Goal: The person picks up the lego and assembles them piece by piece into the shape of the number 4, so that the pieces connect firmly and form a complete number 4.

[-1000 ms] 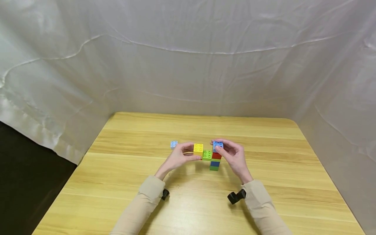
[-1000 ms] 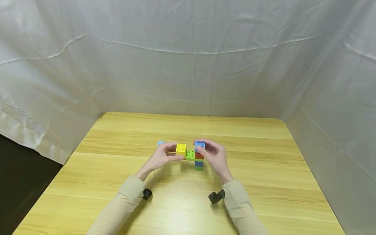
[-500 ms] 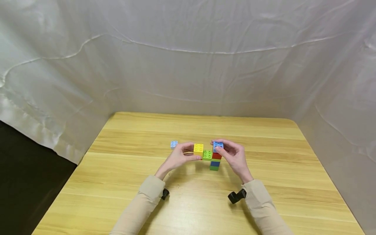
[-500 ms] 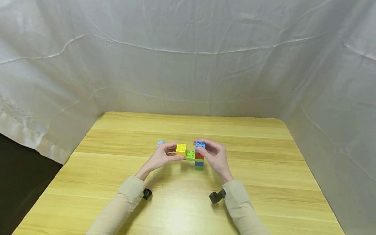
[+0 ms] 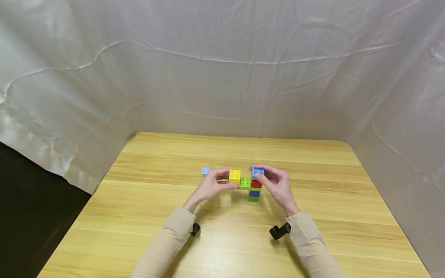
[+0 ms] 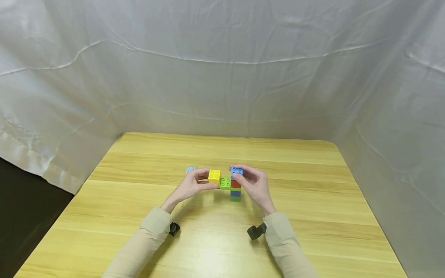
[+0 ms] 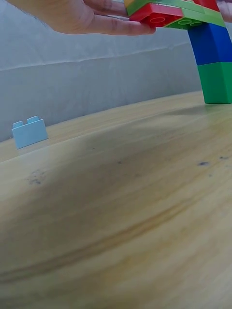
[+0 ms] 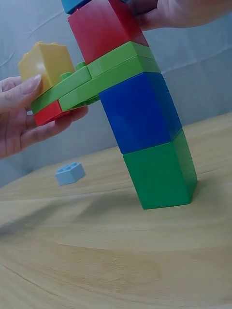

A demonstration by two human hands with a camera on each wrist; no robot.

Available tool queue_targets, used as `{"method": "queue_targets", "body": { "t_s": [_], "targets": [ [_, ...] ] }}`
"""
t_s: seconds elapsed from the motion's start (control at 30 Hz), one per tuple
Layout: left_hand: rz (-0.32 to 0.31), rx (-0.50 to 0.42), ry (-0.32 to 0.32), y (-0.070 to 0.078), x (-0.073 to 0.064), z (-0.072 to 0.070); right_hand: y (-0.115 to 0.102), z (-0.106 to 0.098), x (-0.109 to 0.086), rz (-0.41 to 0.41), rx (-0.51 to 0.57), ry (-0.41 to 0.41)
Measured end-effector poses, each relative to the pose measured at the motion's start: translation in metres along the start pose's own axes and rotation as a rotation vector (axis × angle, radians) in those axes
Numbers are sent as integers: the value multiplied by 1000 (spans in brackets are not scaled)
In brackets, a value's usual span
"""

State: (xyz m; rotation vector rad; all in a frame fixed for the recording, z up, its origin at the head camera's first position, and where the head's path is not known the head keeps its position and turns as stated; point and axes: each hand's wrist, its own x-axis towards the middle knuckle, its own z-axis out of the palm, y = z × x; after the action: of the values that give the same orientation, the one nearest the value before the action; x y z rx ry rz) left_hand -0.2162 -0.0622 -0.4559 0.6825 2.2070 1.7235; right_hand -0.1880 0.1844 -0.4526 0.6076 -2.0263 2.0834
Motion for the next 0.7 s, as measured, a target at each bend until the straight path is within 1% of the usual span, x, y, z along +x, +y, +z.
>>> {"method": "queue_targets", "body": {
  "t_s": [0.3,0.7],
  "targets": [
    [-5,-12,-12,0,1,-1,2,1,0,0,-21,2],
    [-10,0,-8,-1,0,-2,4,2,-2,3,16,-1]
  ]
}}
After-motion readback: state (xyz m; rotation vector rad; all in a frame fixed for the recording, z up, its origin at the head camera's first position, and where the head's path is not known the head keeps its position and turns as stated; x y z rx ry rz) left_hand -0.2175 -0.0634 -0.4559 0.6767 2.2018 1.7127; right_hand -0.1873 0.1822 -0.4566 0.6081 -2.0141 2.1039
